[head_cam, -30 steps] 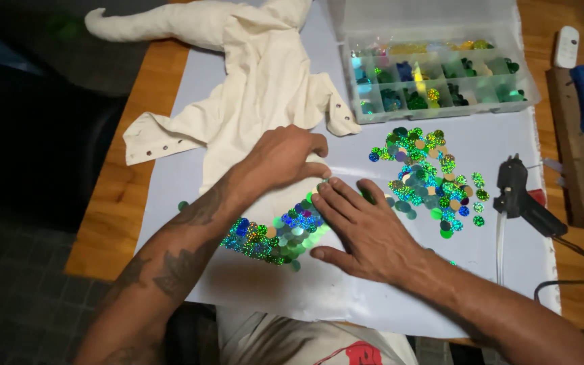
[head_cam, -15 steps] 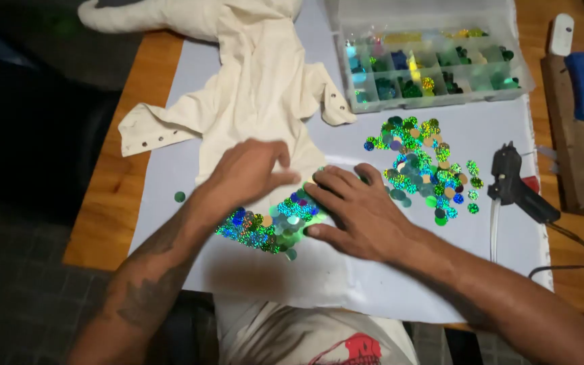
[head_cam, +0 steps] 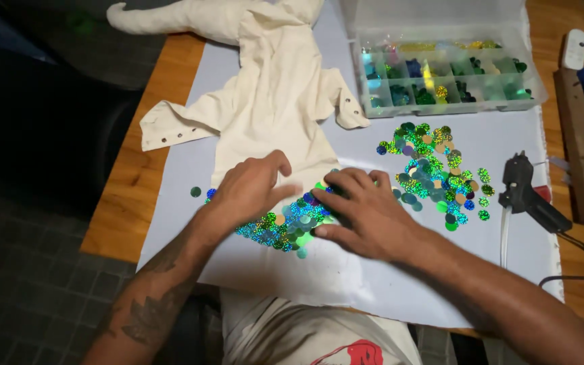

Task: Decorating a white garment with green and blue sequins using a hot glue gun

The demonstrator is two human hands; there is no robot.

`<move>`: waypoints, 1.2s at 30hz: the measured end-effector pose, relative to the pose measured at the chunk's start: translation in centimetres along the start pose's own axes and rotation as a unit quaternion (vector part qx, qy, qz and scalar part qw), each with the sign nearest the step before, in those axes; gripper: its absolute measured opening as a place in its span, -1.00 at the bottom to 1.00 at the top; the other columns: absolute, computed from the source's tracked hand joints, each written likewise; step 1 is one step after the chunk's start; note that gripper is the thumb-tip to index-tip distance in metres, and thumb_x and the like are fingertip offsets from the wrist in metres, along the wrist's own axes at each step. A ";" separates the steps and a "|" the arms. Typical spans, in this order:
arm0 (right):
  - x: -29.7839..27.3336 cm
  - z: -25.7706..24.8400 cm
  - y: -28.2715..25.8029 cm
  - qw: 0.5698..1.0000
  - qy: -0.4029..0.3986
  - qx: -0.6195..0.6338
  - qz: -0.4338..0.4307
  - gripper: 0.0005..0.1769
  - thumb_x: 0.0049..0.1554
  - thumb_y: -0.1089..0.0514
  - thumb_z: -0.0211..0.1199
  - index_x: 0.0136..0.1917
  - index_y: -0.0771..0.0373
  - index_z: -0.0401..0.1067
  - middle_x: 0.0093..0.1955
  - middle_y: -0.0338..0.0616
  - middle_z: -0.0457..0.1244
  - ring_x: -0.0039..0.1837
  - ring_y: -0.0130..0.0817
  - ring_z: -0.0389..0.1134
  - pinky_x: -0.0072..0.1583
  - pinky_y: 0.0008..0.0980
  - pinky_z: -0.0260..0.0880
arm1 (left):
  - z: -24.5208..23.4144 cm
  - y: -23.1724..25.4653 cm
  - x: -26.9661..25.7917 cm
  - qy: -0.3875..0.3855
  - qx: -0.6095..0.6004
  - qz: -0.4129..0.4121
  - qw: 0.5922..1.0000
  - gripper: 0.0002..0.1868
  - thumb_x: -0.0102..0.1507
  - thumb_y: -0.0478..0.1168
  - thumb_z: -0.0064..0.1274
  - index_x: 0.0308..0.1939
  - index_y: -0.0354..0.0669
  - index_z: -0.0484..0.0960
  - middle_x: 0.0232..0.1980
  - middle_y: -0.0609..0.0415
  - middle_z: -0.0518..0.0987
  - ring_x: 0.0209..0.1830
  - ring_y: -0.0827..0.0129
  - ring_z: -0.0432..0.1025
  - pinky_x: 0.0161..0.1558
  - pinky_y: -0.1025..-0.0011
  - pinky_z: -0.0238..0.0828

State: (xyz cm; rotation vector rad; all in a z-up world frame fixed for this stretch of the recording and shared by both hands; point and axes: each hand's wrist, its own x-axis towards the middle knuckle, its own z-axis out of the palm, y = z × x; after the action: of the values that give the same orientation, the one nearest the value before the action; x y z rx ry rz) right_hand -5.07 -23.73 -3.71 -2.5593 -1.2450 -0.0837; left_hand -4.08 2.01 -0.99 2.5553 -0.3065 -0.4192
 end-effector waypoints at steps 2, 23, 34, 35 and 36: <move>0.0 -1.1 0.7 0.993 0.011 0.117 0.003 -0.32 0.26 -0.40 0.00 0.39 0.09 0.41 0.34 0.00 0.23 0.47 0.05 0.16 0.28 0.10 0.06 | 1.1 -1.0 0.9 0.057 -0.113 -0.003 0.992 -0.77 0.43 -0.07 -0.09 0.04 -0.09 0.50 -0.18 -0.17 0.67 -0.18 -0.15 0.62 -0.16 -0.10 0.49; -16.1 -7.6 17.1 0.833 -0.192 -0.253 0.453 0.03 -0.07 -0.21 0.15 0.65 -0.08 0.02 0.40 0.19 0.29 0.22 0.35 0.50 0.29 0.24 0.06 | 4.8 0.5 -1.4 0.044 -0.693 -0.086 0.715 -0.69 0.19 -0.42 -0.20 -0.12 -0.52 0.63 -0.34 -0.16 0.55 -0.57 0.27 0.32 -0.66 0.48 -0.07; -18.5 -6.6 17.6 0.876 -0.032 -0.313 0.366 -0.17 -0.13 -0.18 0.34 0.38 0.17 0.41 0.09 0.18 0.32 0.01 0.30 0.43 0.01 0.17 0.41 | 9.4 5.6 -2.6 -0.062 -0.606 -0.120 0.784 -0.56 0.16 -0.38 -0.30 0.04 -0.21 0.57 -0.60 0.24 0.20 -0.64 0.54 -0.01 -0.61 0.52 -0.17; -18.8 -6.6 17.6 0.896 0.049 -0.299 0.326 -0.07 -0.14 -0.09 0.43 0.49 0.23 0.46 0.02 0.22 0.27 -0.10 0.38 0.39 -0.05 0.20 0.42 | 10.3 6.0 -2.4 -0.056 -0.573 -0.078 0.814 -0.55 0.14 -0.40 -0.34 0.01 -0.28 0.59 -0.61 0.21 0.32 -0.62 0.51 0.11 -0.57 0.47 -0.03; -18.6 -6.7 16.3 0.895 0.047 -0.299 0.328 -0.07 -0.14 -0.09 0.43 0.49 0.23 0.46 0.02 0.22 0.27 -0.10 0.38 0.39 -0.05 0.20 0.42 | 10.0 7.3 -3.5 -0.058 -0.574 -0.078 0.813 -0.55 0.14 -0.40 -0.34 0.01 -0.28 0.59 -0.61 0.21 0.32 -0.62 0.51 0.11 -0.57 0.47 -0.03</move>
State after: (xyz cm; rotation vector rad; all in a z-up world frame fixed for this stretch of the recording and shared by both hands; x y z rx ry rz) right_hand -3.48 -49.28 -4.46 -3.3026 -0.2695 -0.5036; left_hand -11.86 -7.70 -4.42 1.3548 0.1209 -0.5855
